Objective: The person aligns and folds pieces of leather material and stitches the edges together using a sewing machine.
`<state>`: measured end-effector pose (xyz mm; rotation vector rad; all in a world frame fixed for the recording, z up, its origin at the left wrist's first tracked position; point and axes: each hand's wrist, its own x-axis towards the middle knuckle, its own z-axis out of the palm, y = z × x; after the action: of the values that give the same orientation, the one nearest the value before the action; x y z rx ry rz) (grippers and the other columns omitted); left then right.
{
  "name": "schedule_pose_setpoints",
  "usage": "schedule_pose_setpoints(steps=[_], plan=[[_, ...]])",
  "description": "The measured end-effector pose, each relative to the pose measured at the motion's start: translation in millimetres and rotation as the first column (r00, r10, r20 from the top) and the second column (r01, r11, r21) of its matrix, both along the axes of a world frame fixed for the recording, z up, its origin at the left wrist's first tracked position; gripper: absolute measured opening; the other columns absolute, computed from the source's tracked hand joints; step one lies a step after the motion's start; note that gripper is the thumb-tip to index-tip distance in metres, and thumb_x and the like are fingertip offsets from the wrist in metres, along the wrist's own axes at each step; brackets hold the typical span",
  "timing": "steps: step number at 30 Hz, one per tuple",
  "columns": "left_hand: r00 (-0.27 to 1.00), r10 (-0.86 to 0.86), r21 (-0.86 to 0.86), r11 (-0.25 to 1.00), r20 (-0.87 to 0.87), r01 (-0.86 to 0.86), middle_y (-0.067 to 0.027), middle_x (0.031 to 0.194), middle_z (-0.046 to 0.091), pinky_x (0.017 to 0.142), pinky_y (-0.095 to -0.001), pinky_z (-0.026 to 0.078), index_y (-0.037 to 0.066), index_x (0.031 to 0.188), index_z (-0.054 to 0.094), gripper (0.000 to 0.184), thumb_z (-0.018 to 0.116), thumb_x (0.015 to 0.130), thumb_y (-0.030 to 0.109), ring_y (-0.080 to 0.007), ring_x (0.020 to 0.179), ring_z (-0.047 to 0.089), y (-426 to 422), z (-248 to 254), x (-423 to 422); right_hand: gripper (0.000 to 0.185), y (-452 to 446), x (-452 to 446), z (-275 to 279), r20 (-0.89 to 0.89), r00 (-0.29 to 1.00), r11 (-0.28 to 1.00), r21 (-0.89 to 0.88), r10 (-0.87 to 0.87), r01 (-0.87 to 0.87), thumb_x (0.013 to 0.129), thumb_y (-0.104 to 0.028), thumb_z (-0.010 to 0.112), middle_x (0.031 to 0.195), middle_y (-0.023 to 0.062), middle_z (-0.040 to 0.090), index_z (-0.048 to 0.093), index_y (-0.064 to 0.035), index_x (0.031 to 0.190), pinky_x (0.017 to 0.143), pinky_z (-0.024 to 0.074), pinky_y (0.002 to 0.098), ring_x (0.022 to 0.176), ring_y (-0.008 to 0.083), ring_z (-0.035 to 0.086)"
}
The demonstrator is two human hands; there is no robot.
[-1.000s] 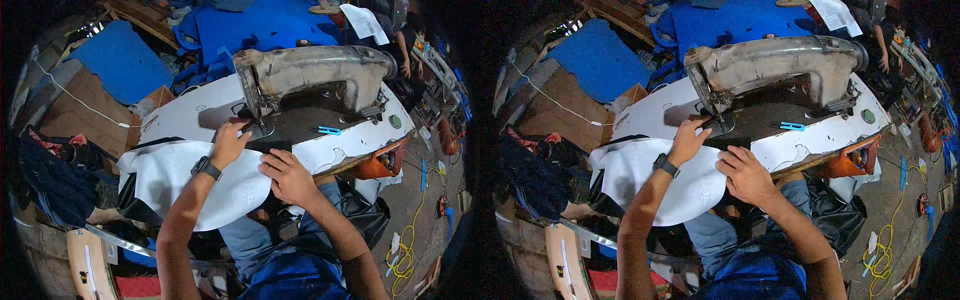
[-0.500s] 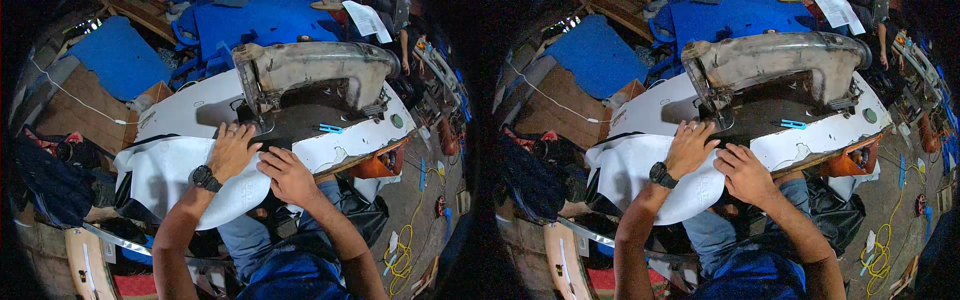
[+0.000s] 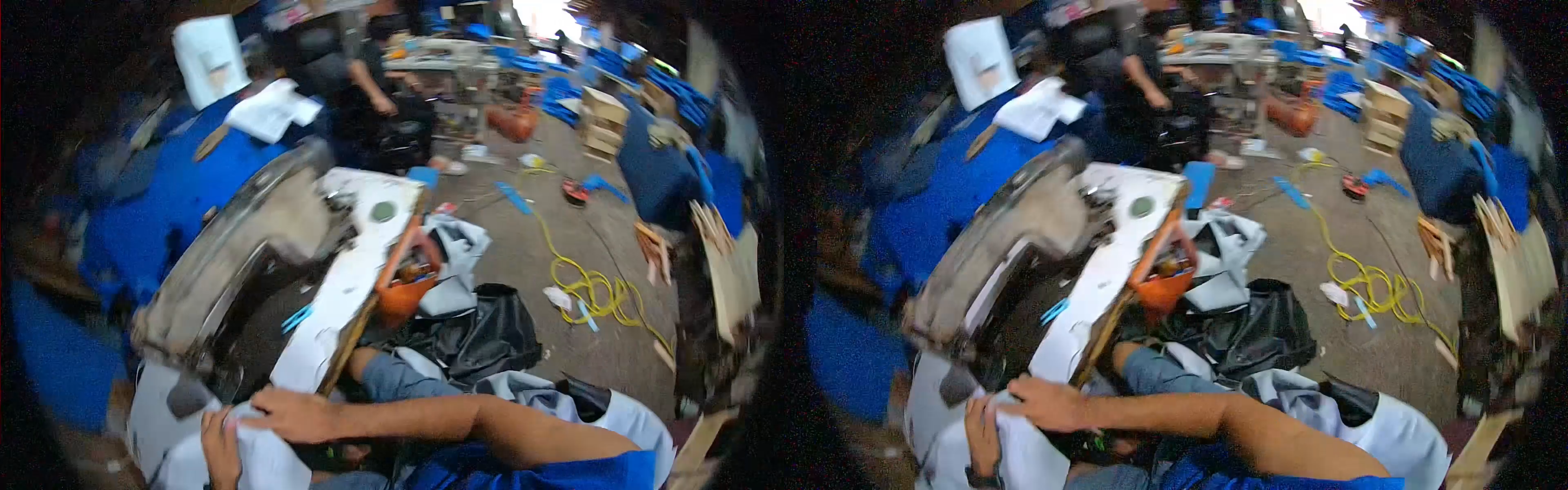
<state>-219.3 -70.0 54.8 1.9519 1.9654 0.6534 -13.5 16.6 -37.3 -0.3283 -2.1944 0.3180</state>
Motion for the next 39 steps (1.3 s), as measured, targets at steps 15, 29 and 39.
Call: schedule_pose_setpoints(steps=[15,29,39], plan=[[0.961,-0.107,0.190,0.969,-0.255,0.158,-0.0225,0.096,0.067,0.079,-0.0466,0.050,-0.005,0.105,0.065,0.034,0.051,0.111,0.026,-0.0408,0.086,0.063,19.1,42.5,36.5,0.066,6.4,-41.7,-80.7,-0.218,0.954,0.941,-0.223,0.206,-0.254,0.093,-0.031,0.060,0.144,0.0294,0.050,0.048,0.0067,0.146,0.119,0.0386,0.0507,0.137,0.0429,0.049],[0.984,-0.032,0.164,0.984,-0.176,0.061,-0.0274,0.098,0.068,0.081,-0.0501,0.051,-0.002,0.108,0.066,0.029,0.055,0.109,0.024,-0.0467,0.093,0.065,37.1,-43.7,5.5,0.057,-25.9,5.2,-19.9,-0.418,0.895,0.849,-0.407,0.155,-0.337,0.091,-0.025,0.059,0.133,0.0289,0.054,0.052,0.0077,0.137,0.111,0.0457,0.0459,0.124,0.0446,0.054],[0.983,0.020,0.219,0.975,-0.180,0.020,-0.0262,0.110,0.071,0.088,-0.0499,0.053,-0.003,0.116,0.068,0.037,0.055,0.107,0.031,-0.0484,0.103,0.066,-4.1,-34.2,-15.4,0.051,-30.2,-20.0,-12.8,-0.253,0.932,0.944,-0.139,0.259,-0.300,0.088,-0.022,0.058,0.125,0.0297,0.057,0.057,0.0103,0.128,0.109,0.0464,0.0445,0.116,0.0436,0.057]])
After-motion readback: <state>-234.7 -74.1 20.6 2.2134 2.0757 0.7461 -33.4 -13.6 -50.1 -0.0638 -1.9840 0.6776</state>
